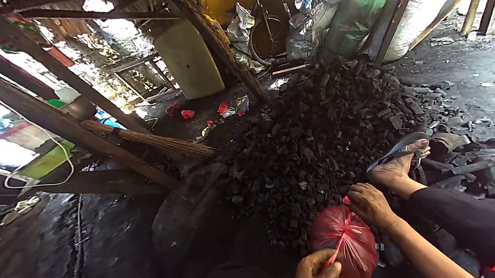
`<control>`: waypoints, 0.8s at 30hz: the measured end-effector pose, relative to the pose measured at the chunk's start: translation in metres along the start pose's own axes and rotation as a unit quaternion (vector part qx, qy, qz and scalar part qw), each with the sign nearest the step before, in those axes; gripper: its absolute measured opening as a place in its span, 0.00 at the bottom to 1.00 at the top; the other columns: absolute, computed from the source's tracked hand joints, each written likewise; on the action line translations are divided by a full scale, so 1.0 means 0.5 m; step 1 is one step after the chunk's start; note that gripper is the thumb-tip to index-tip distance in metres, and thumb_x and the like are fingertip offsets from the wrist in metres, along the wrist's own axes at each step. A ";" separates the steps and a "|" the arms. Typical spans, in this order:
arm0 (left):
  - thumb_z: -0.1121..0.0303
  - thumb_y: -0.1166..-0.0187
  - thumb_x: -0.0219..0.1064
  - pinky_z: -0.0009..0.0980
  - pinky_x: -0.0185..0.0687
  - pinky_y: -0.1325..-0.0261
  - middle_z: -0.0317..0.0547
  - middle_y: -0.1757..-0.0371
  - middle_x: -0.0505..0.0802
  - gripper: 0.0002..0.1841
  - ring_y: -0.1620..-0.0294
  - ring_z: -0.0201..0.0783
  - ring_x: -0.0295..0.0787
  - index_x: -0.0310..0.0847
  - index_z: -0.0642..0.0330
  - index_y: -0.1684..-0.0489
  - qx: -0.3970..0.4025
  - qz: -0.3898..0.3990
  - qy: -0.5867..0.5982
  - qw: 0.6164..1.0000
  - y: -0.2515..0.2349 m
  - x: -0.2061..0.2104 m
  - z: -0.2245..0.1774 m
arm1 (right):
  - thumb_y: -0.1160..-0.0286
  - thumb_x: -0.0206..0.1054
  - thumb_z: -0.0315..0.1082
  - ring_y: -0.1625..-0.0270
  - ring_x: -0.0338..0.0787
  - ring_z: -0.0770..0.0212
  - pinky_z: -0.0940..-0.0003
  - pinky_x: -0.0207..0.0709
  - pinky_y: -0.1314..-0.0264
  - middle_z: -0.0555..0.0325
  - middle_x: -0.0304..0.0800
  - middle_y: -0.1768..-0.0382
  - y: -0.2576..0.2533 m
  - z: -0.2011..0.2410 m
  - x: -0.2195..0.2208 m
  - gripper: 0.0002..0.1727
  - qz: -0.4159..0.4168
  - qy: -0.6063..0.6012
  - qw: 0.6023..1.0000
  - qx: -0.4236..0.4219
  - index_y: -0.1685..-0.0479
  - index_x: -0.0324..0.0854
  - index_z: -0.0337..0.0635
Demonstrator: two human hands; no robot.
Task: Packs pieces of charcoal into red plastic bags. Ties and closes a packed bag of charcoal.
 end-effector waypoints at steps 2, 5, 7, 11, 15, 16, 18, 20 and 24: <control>0.79 0.23 0.56 0.15 0.71 0.69 0.26 0.73 0.84 0.14 0.78 0.15 0.73 0.85 0.69 0.47 -0.036 -0.019 0.164 0.986 -0.003 -0.004 0.030 | 0.42 0.67 0.35 0.67 0.91 0.44 0.48 0.81 0.65 0.46 0.87 0.76 0.010 0.004 0.007 0.13 0.010 -0.011 1.000 0.019 0.87 0.80 0.37; 0.77 0.21 0.49 0.17 0.75 0.75 0.25 0.86 0.77 0.16 0.86 0.20 0.73 0.85 0.66 0.50 -0.114 -0.068 0.392 0.910 -0.016 -0.015 0.076 | 0.42 0.66 0.37 0.68 0.90 0.46 0.49 0.81 0.65 0.48 0.85 0.78 0.039 0.015 0.006 0.14 0.004 -0.028 0.998 0.052 0.88 0.79 0.37; 0.75 0.18 0.47 0.18 0.76 0.77 0.27 0.88 0.76 0.16 0.88 0.22 0.72 0.85 0.63 0.55 -0.139 -0.125 0.443 0.877 -0.037 -0.028 0.093 | 0.40 0.65 0.40 0.67 0.91 0.46 0.49 0.82 0.63 0.49 0.86 0.76 0.070 0.039 0.005 0.15 -0.007 -0.054 0.995 0.080 0.85 0.82 0.38; 0.78 0.16 0.51 0.16 0.70 0.80 0.34 0.79 0.84 0.13 0.86 0.22 0.71 0.85 0.69 0.51 -0.122 -0.177 0.319 0.923 -0.079 -0.031 0.085 | 0.33 0.68 0.36 0.58 0.95 0.44 0.46 0.87 0.53 0.44 0.95 0.63 0.134 0.154 0.006 0.12 -0.015 -0.139 0.986 0.088 0.69 0.92 0.36; 0.75 0.16 0.52 0.15 0.65 0.76 0.36 0.60 0.92 0.15 0.80 0.16 0.69 0.82 0.71 0.40 -0.057 -0.091 0.124 0.986 -0.094 -0.004 0.058 | 0.22 0.65 0.40 0.56 0.93 0.51 0.60 0.85 0.48 0.49 0.93 0.64 0.115 0.217 0.019 0.15 -0.034 -0.135 0.990 -0.013 0.74 0.86 0.41; 0.74 0.15 0.51 0.14 0.66 0.75 0.34 0.60 0.90 0.16 0.79 0.15 0.70 0.82 0.70 0.40 -0.039 -0.077 0.085 0.993 -0.092 -0.004 0.052 | 0.21 0.64 0.40 0.56 0.92 0.52 0.61 0.84 0.47 0.49 0.92 0.64 0.096 0.217 0.016 0.16 -0.048 -0.139 0.989 -0.011 0.75 0.85 0.41; 0.74 0.13 0.53 0.14 0.69 0.71 0.37 0.58 0.88 0.15 0.75 0.15 0.72 0.83 0.72 0.42 -0.008 -0.073 0.019 0.997 -0.085 -0.008 0.035 | 0.22 0.64 0.38 0.56 0.93 0.49 0.58 0.84 0.45 0.47 0.93 0.65 0.054 0.200 0.004 0.16 -0.080 -0.161 0.983 0.037 0.72 0.88 0.37; 0.72 0.16 0.59 0.18 0.77 0.57 0.45 0.52 0.89 0.13 0.62 0.20 0.81 0.86 0.74 0.47 0.028 -0.082 -0.034 0.996 -0.078 -0.005 0.023 | 0.17 0.61 0.41 0.57 0.93 0.48 0.55 0.84 0.47 0.44 0.92 0.66 0.023 0.173 -0.003 0.21 -0.068 -0.198 0.974 0.092 0.70 0.89 0.34; 0.75 0.22 0.64 0.18 0.80 0.51 0.44 0.57 0.89 0.08 0.56 0.22 0.84 0.88 0.71 0.59 0.069 -0.124 -0.021 0.990 -0.089 0.009 0.034 | 0.17 0.64 0.46 0.56 0.86 0.70 0.72 0.78 0.47 0.53 0.90 0.62 0.028 0.156 -0.008 0.22 0.070 -0.438 0.868 0.223 0.64 0.89 0.31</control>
Point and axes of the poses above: each hand's wrist, its own y-axis away from the middle knuckle, its own x-axis out of the palm, z = x × y, the point moved 2 cm from there along -y, towards the middle knuckle
